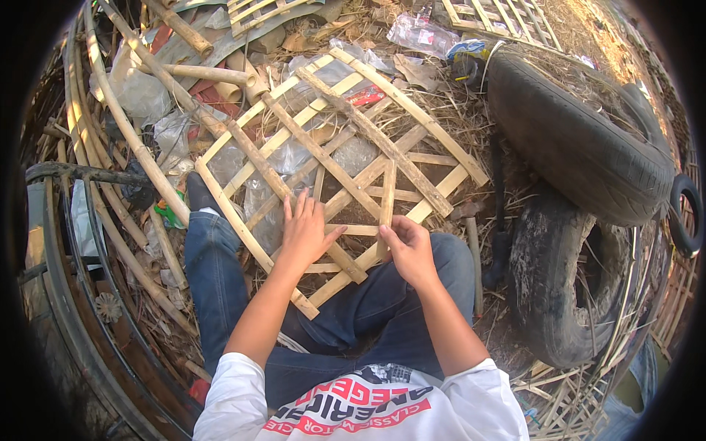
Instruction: The person sharpens a wooden stick using a machete. Then, the person hammers nails into a wooden lattice frame while sitting on the ground.
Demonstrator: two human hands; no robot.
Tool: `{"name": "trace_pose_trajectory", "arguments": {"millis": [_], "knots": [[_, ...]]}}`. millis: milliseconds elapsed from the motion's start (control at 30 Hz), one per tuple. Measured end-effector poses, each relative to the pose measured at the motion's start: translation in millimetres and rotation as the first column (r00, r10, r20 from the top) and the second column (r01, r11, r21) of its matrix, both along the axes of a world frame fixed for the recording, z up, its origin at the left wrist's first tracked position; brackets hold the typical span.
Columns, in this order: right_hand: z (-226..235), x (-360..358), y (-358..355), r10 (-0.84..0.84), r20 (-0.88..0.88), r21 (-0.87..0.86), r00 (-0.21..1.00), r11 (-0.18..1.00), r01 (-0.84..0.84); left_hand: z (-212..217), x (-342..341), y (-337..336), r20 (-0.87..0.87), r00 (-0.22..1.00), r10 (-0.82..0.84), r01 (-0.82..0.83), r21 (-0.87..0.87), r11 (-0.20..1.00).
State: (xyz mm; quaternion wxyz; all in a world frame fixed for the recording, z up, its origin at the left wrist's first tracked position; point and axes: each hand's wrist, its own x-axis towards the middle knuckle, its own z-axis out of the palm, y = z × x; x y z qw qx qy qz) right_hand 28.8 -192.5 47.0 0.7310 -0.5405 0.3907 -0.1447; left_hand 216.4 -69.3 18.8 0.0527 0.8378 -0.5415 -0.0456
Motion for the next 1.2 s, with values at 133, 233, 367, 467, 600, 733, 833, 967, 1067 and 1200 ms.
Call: {"name": "trace_pose_trajectory", "arguments": {"millis": [133,233,367,467,600,733,833,967,1067,1200], "knots": [[16.9,-43.1,14.3,-0.005,-0.014,0.084,1.0,0.996,0.007,-5.9,6.3,-2.4,0.0,1.0,0.027,-0.027,0.037,0.999],[20.5,-71.5,20.6,0.032,-0.036,0.121,0.999,0.992,-0.028,-15.7,8.9,-6.4,0.009,1.0,0.019,-0.019,-0.017,1.0],[24.8,-85.7,30.3,0.045,-0.058,0.14,0.997,0.989,-0.037,-16.1,16.4,-8.8,0.005,1.0,0.01,-0.01,-0.039,0.999],[27.9,-87.5,34.5,0.018,-0.026,0.124,0.999,0.992,-0.014,-18.5,21.0,-11.8,-0.013,1.0,0.002,-0.003,-0.053,0.999],[28.0,-97.0,48.4,-0.103,0.002,0.133,0.995,0.986,0.101,-16.8,21.0,-10.4,-0.092,0.996,0.013,-0.017,-0.049,0.999],[20.4,-105.4,71.1,-0.22,-0.018,0.265,0.975,0.94,0.217,-12.5,25.1,-5.7,-0.071,0.997,0.002,-0.006,-0.057,0.998],[14.2,-98.9,82.3,-0.215,-0.015,0.366,0.976,0.907,0.206,-6.3,29.1,-2.8,-0.073,0.997,-0.019,0.015,-0.045,0.999],[2.8,-83.1,84.7,-0.241,0.005,0.423,0.97,0.88,0.217,14.7,29.8,-2.1,-0.133,0.991,-0.023,0.014,-0.067,0.998],[-9.4,-59.7,73.8,-0.203,0.05,0.468,0.978,0.87,0.156,28.9,35.4,2.4,-0.173,0.985,-0.025,0.006,-0.11,0.994],[-24.1,-8.4,59.2,-0.197,0.087,0.403,0.976,0.903,0.147,36.4,42.3,9.8,-0.181,0.983,-0.033,0.006,-0.151,0.988]]}}
